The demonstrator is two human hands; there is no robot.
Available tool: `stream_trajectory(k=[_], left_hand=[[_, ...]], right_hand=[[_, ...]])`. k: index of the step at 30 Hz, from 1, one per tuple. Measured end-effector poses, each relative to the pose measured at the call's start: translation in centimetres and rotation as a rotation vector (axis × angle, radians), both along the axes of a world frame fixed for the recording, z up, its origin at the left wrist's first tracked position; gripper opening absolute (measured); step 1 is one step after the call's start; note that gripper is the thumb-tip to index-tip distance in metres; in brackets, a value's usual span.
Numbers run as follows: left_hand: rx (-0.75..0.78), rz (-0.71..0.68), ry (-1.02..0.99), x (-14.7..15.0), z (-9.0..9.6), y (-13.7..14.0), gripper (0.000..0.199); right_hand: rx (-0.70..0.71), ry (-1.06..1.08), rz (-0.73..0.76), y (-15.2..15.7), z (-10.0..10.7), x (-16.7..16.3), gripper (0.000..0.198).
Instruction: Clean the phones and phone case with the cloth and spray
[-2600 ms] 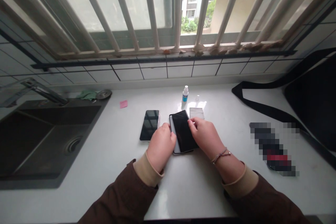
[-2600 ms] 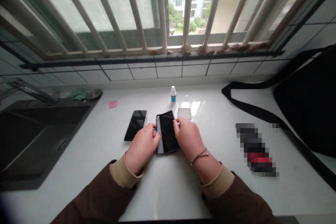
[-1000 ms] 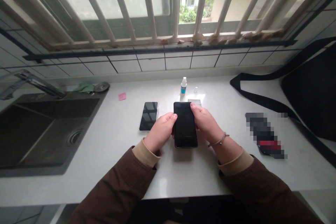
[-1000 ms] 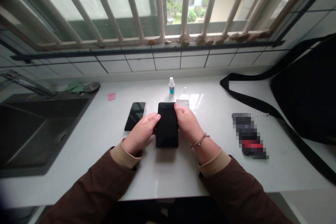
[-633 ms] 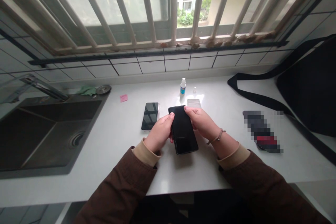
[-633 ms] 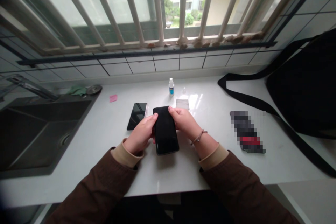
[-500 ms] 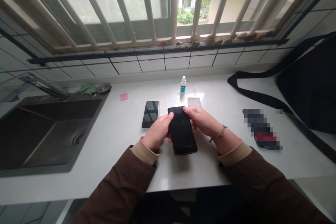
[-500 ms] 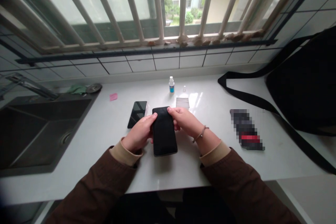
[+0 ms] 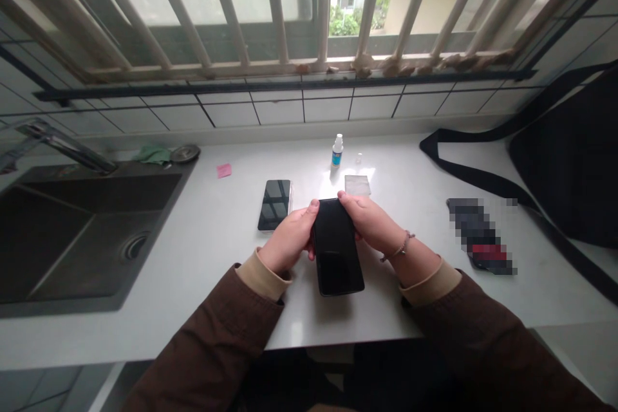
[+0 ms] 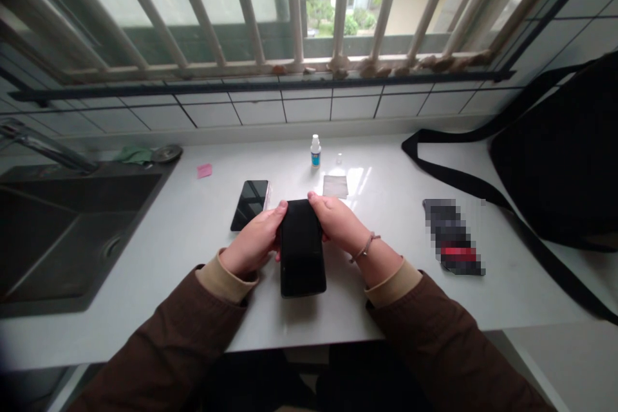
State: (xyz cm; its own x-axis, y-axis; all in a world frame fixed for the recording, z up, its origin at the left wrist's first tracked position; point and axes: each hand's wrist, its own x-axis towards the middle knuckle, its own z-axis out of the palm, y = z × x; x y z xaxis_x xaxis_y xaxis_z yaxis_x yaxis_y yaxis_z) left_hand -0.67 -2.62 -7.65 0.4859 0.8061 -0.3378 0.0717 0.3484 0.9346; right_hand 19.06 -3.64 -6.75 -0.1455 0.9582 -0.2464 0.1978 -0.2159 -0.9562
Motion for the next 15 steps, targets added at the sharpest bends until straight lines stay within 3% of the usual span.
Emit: stream_trajectory(k=[6,11,15], left_hand=[[0.12,0.106,0.005,-0.2,0.2,0.0,0.06],[0.246,0.532,-0.081,-0.2,0.8,0.7,0.059],[0.198,0.766,-0.166,-0.3,1.2,1.4,0.056]], right_hand=[[0.016,0.07,0.044,-0.8,0.7,-0.4,0.069],[-0.059,0.054,0.352,-1.3,1.5,0.3,0.086],[-0.064,0.043,0.346,-1.2,1.5,0.3,0.084]])
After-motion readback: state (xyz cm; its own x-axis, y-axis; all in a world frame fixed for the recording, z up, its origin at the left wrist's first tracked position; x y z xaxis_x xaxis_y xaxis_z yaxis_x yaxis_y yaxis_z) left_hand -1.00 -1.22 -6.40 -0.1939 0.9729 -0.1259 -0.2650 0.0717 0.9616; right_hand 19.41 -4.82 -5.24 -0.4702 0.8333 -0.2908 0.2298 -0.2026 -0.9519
